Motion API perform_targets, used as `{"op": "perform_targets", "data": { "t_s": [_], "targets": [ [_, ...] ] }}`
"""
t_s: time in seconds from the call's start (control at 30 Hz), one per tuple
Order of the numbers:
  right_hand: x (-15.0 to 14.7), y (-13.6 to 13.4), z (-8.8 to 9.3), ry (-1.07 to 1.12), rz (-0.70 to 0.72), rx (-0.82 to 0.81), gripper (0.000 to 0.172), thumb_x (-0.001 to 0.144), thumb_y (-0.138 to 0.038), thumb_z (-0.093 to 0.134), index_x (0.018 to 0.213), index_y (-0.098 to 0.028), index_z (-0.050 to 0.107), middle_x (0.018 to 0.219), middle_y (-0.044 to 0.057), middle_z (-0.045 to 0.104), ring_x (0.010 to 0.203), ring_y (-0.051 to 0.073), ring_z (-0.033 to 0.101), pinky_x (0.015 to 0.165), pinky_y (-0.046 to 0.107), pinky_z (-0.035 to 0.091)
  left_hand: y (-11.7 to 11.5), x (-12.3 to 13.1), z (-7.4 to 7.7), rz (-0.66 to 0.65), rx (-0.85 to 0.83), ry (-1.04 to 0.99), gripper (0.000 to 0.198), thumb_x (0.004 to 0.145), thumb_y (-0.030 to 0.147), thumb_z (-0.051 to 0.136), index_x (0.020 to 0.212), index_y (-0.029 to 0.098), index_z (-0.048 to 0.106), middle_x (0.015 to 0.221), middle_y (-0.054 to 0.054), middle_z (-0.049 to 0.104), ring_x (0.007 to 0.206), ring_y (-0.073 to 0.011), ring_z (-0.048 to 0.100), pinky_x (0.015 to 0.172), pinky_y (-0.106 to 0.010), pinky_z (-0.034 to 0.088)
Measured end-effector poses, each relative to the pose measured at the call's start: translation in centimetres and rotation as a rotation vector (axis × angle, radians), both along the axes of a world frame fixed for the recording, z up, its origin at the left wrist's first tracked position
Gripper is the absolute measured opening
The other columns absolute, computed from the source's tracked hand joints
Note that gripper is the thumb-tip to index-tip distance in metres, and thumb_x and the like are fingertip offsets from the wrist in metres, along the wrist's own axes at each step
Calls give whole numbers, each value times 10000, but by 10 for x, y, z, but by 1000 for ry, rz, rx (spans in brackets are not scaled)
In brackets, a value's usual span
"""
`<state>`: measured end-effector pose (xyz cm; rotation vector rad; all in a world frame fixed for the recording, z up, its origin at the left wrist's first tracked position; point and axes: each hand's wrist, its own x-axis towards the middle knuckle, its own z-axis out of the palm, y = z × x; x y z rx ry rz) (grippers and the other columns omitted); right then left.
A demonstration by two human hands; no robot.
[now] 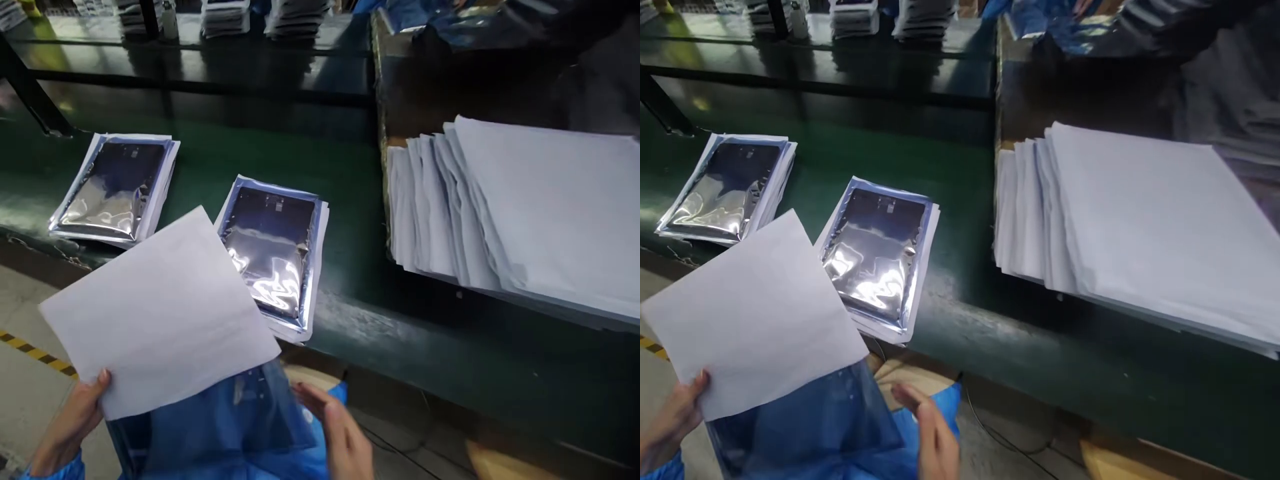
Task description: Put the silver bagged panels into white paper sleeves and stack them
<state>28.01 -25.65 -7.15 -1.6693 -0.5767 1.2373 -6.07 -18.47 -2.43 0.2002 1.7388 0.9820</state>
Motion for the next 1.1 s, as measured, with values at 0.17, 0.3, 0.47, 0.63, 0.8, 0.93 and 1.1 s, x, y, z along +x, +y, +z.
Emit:
{"op": "perform_targets", "data": {
  "t_s": [0.17, 0.3, 0.47, 0.63, 0.8, 0.93, 1.1],
  "targets": [
    [-8, 52, -1, 211, 62, 122, 567, 819, -660, 474, 1056, -198, 701, 1074, 123, 725, 1021, 266, 654, 932, 442, 469, 2, -31, -52, -276, -89, -31, 666, 334, 491, 891, 872, 162, 675, 852, -114, 752, 953, -361, 664, 817, -432, 554],
    [-43, 71, -20, 117, 135, 50, 415, 713, -539, 682, 875, -161, 736, 869, 91, 755, 815, 233, 672, 736, 341, 512, 6, -27, -72, -350, -104, -88, 606, 394, 497, 877, 866, 170, 683, 884, -109, 747, 975, -324, 661, 833, -398, 538],
    [-53, 47, -46, 58, 63, -20, 364, 720, -477, 678, 862, -145, 727, 753, 57, 749, 699, 209, 656, 652, 319, 502, -10, -24, -86, -369, -149, -200, 551, 426, 513, 864, 827, 172, 702, 902, -147, 741, 945, -335, 667, 825, -428, 530],
    [-48, 15, -56, -16, 26, -121, 388, 696, -487, 691, 863, -141, 747, 883, 91, 764, 844, 273, 673, 777, 396, 515, -35, -21, -94, -390, -203, -287, 489, 511, 496, 840, 840, 159, 706, 914, -143, 739, 910, -308, 678, 852, -430, 519],
    [-41, -7, -48, -3, 90, -190, 361, 643, -498, 736, 782, -167, 765, 783, 76, 765, 804, 294, 686, 761, 409, 534, -68, -19, -90, -415, -239, -317, 470, 587, 485, 807, 915, 163, 708, 951, -123, 739, 928, -299, 673, 899, -437, 500],
    [-37, -17, -45, 60, 162, -221, 345, 671, -491, 728, 802, -174, 762, 774, 75, 762, 780, 286, 696, 738, 401, 546, -92, -18, -84, -432, -276, -305, 493, 622, 521, 770, 949, 158, 708, 1004, -121, 729, 960, -293, 662, 955, -438, 462],
    [-38, -12, -57, 152, 190, -245, 472, 646, -520, 739, 975, -184, 699, 971, 83, 750, 946, 280, 672, 872, 419, 497, -84, -24, -83, -395, -336, -182, 472, 582, 551, 773, 840, 158, 725, 964, -137, 731, 976, -288, 655, 874, -371, 499]
  ]
}}
